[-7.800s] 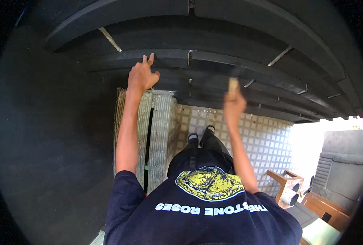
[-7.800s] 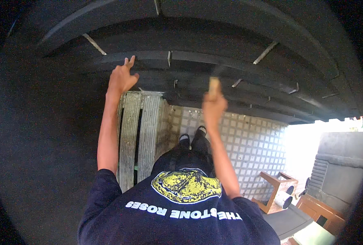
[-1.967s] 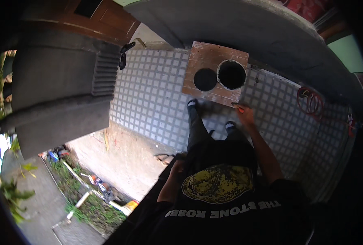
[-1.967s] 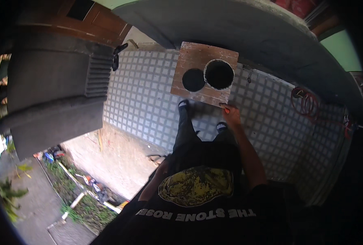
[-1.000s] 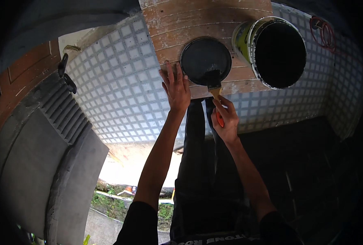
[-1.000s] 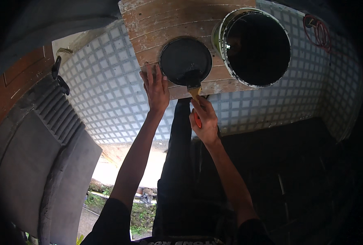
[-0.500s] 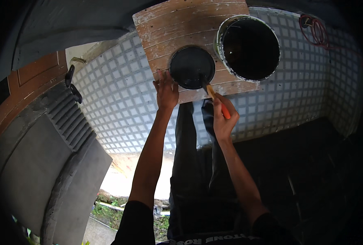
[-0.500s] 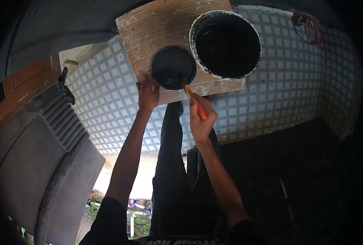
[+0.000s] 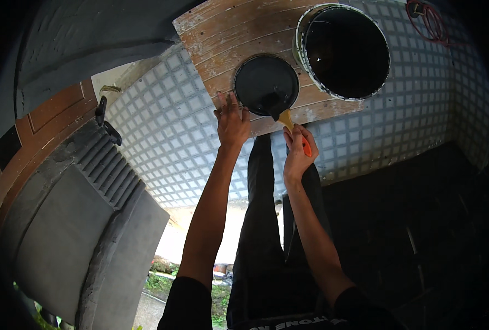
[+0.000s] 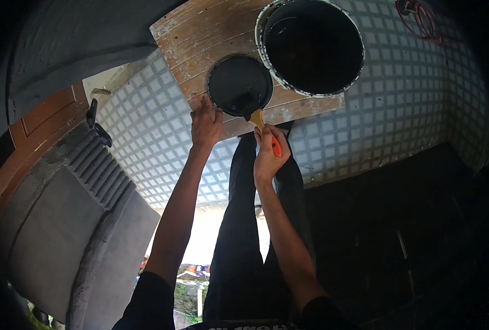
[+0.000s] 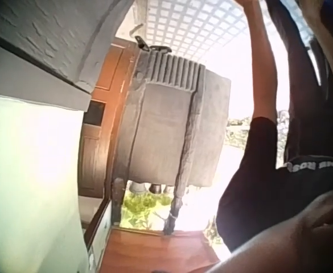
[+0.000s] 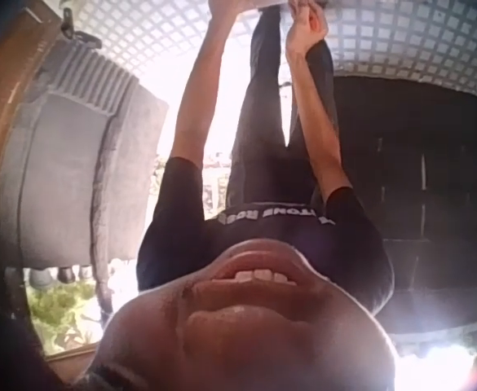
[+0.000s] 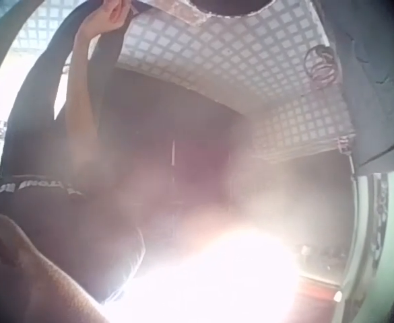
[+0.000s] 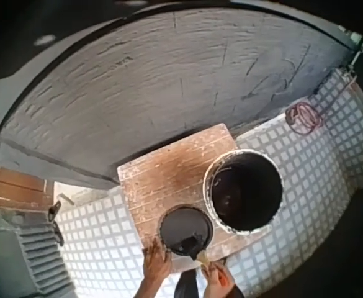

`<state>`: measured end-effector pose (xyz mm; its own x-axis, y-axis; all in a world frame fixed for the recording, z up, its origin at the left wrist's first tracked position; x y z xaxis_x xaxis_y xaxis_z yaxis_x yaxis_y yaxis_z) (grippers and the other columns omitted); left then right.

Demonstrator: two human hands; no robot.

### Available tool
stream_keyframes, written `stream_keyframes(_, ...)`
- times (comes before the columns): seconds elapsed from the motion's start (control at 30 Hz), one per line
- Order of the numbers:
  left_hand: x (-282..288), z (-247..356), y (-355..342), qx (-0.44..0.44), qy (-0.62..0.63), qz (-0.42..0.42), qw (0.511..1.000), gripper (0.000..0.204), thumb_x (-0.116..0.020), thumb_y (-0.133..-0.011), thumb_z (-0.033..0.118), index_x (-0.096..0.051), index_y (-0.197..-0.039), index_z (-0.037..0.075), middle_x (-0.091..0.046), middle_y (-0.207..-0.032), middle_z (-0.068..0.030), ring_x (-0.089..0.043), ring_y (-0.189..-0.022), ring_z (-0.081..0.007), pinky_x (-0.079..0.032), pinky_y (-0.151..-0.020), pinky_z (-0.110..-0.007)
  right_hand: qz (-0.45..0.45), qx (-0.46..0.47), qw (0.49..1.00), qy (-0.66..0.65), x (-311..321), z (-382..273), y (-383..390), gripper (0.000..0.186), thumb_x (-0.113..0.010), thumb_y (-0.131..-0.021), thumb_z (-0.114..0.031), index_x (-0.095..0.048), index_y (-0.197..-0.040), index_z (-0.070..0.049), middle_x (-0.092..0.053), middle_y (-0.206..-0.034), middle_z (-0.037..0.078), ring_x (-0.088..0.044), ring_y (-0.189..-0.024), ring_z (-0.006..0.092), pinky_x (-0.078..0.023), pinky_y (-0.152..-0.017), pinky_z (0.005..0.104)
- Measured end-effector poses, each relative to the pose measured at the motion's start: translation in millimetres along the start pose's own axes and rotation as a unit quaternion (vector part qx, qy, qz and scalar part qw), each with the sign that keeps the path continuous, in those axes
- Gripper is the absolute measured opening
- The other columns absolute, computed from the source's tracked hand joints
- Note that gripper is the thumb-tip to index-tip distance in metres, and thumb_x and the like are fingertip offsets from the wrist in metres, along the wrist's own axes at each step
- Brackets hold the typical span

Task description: Painting a slatted wooden structure with a brush and dark paint.

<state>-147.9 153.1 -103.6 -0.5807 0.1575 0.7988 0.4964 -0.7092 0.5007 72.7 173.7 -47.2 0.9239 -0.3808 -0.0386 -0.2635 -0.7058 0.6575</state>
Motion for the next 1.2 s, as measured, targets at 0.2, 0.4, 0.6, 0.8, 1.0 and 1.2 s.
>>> stream_keyframes(0.2,1,2,-1,0.007,-0.013,-0.05,0.999,0.069,-0.057,-0.095,0.035,-0.031,-0.155,0.01,-0.014,-0.163,-0.0239,-0.036,-0.132,-0.0617,-0.047,-0.104,-0.054,0.012,0.033,0.999,0.004,3,9,11,0.028,-0.062,-0.098,-0.014,-0.065,-0.114,0.009,-0.067,-0.111,0.016,-0.07,-0.097,0.0237,-0.059,-0.091,0.0354)
stream_keyframes(0.4,4,-5,-4,0.013,-0.05,-0.089,0.995,0.076,-0.054,-0.09,0.018,-0.022,-0.158,0.011,-0.01,-0.164,-0.0229,-0.037,-0.132,-0.061,-0.051,-0.099,-0.056,0.066,0.021,0.998,0.009,1,1,29,0.032,-0.062,-0.099,-0.017,-0.064,-0.118,0.008,-0.068,-0.111,0.018,-0.07,-0.099,0.0242,-0.059,-0.091,0.0368)
stream_keyframes(0.6,7,6,-3,-0.019,-0.091,-0.135,0.987,0.084,-0.06,-0.085,0.021,-0.02,-0.156,0.0,-0.011,-0.157,-0.0383,-0.052,-0.125,-0.0506,-0.046,-0.105,-0.045,0.035,0.056,0.997,-0.03,-6,8,23,0.035,-0.064,-0.099,-0.02,-0.064,-0.119,0.009,-0.068,-0.109,0.017,-0.071,-0.097,0.0241,-0.059,-0.091,0.0376)
stream_keyframes(0.8,6,-9,-15,-0.047,-0.116,-0.164,0.979,0.096,-0.071,-0.079,0.022,-0.018,-0.158,0.007,-0.007,-0.162,-0.0316,-0.048,-0.132,-0.045,-0.047,-0.105,-0.045,-0.002,0.026,0.999,-0.036,-7,-2,31,0.038,-0.066,-0.097,-0.021,-0.062,-0.12,0.01,-0.067,-0.11,0.017,-0.069,-0.099,0.0219,-0.058,-0.091,0.0357)
stream_keyframes(1.0,16,-39,-26,-0.15,-0.042,-0.146,0.977,0.08,-0.06,-0.083,0.018,-0.026,-0.155,0.006,-0.024,-0.159,-0.026,-0.043,-0.135,-0.0432,-0.04,-0.111,-0.043,-0.087,-0.068,0.97,-0.214,5,-32,41,0.033,-0.064,-0.099,-0.018,-0.062,-0.122,0.006,-0.068,-0.109,0.014,-0.07,-0.098,0.021,-0.059,-0.089,0.032)
stream_keyframes(1.2,-9,-166,95,0.014,-0.148,-0.233,0.961,0.074,-0.06,-0.085,0.042,-0.042,-0.15,0.012,-0.031,-0.154,-0.0314,-0.05,-0.125,-0.0501,-0.045,-0.104,-0.053,-0.118,-0.146,0.943,-0.274,77,-104,75,0.031,-0.059,-0.099,-0.016,-0.058,-0.123,0.004,-0.068,-0.106,0.017,-0.067,-0.094,0.0215,-0.054,-0.085,0.0304)
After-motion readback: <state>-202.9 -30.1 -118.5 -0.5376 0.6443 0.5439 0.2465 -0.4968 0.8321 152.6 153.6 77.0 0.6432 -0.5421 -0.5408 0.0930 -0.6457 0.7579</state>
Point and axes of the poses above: each hand's wrist, its own y-axis away from the middle knuckle, its own x-axis out of the back of the hand, z = x × y, the point moved 8 cm from there along -y, towards the middle knuckle
